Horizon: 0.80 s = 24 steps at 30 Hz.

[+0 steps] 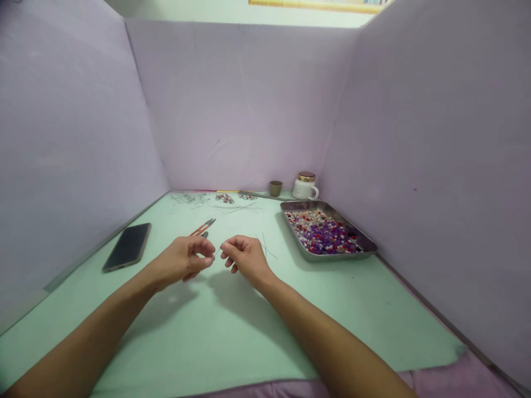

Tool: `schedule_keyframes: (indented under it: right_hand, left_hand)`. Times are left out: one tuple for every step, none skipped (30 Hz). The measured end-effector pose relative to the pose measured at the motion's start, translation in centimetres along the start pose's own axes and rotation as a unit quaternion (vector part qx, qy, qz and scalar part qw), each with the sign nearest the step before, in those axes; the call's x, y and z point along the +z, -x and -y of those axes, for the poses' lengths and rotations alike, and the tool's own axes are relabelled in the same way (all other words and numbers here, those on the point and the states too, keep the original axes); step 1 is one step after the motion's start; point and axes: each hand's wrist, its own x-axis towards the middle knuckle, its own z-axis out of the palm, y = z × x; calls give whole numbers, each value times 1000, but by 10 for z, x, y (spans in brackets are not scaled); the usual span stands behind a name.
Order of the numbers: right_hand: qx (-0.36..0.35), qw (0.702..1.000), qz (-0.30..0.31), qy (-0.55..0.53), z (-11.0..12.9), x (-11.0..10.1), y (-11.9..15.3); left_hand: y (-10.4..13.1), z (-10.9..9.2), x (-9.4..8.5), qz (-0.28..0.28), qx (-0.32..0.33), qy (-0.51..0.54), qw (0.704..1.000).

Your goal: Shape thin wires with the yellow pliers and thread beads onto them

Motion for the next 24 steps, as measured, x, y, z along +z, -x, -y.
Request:
schedule_keyframes:
  right_hand:
    - [7, 1000, 6, -5, 1, 1, 0]
    - [11, 1000, 16, -10, 1, 2, 1]
    - [15, 999, 29, -17, 2, 3, 2]
    - [18, 999, 41, -26, 2, 4, 3]
    - [20, 998, 52, -36, 2, 5, 4]
    - [22, 997, 60, -45, 3, 6, 4]
    - [23, 996, 64, -53, 3, 6, 5]
    - [23, 996, 65, -60, 3, 7, 5]
    - [23, 996, 63, -66, 3, 7, 5]
    - [23, 995, 59, -71, 4, 6, 5]
    - [23, 995, 54, -76, 4, 6, 5]
    - [24, 995, 46, -79, 4, 6, 5]
    - [25, 996, 39, -82, 4, 6, 4]
    - [24, 996, 34, -83, 4, 6, 4]
    - [22, 996, 31, -85, 4, 6, 4]
    - [19, 996, 30, -86, 4, 6, 4]
    - [16, 996, 30, -87, 4, 6, 4]
    - [13, 996, 33, -87, 4, 7, 4]
    - [12, 996, 36, -86, 5, 7, 5]
    - [12, 996, 40, -84, 5, 7, 5]
    - [13, 996, 44, -81, 5, 7, 5]
    - [16, 996, 48, -77, 6, 6, 5]
    - [20, 996, 52, -73, 6, 6, 5]
    - [24, 996, 55, -70, 7, 6, 5]
  left_hand:
    - [-1, -1, 2, -6, -9, 24, 1000]
    - [-1, -1, 4, -11, -13, 45, 999]
    - [-2, -1, 6, -15, -13, 63, 998]
    - [-3, -1, 8, -21, -11, 77, 997]
    - [-4, 0, 9, -27, -8, 88, 996]
    - [-5, 1, 10, -36, -5, 97, 995]
    - [-5, 1, 10, -44, -6, 103, 994]
    - [-6, 2, 10, -50, -10, 108, 993]
    - [-7, 3, 10, -55, -14, 114, 992]
    - [-8, 4, 9, -58, -17, 122, 991]
    - [-8, 4, 9, -57, -18, 131, 990]
    - [-8, 5, 9, -55, -19, 140, 989]
    - [-8, 5, 9, -50, -18, 148, 988]
    - [-8, 5, 9, -44, -15, 157, 987]
    - [-7, 6, 9, -38, -11, 164, 986]
    - [-7, 6, 9, -31, -10, 169, 985]
    - [-7, 6, 9, -27, -11, 172, 985]
    - [-7, 6, 8, -23, -14, 172, 985]
    - [-7, 6, 8, -20, -17, 170, 985]
    - [-7, 5, 7, -18, -20, 167, 986]
    - [-7, 5, 7, -19, -20, 161, 987]
    - [-7, 4, 7, -23, -16, 154, 988]
    - [-7, 4, 7, -30, -10, 144, 989]
    - [-7, 3, 7, -39, -2, 131, 991]
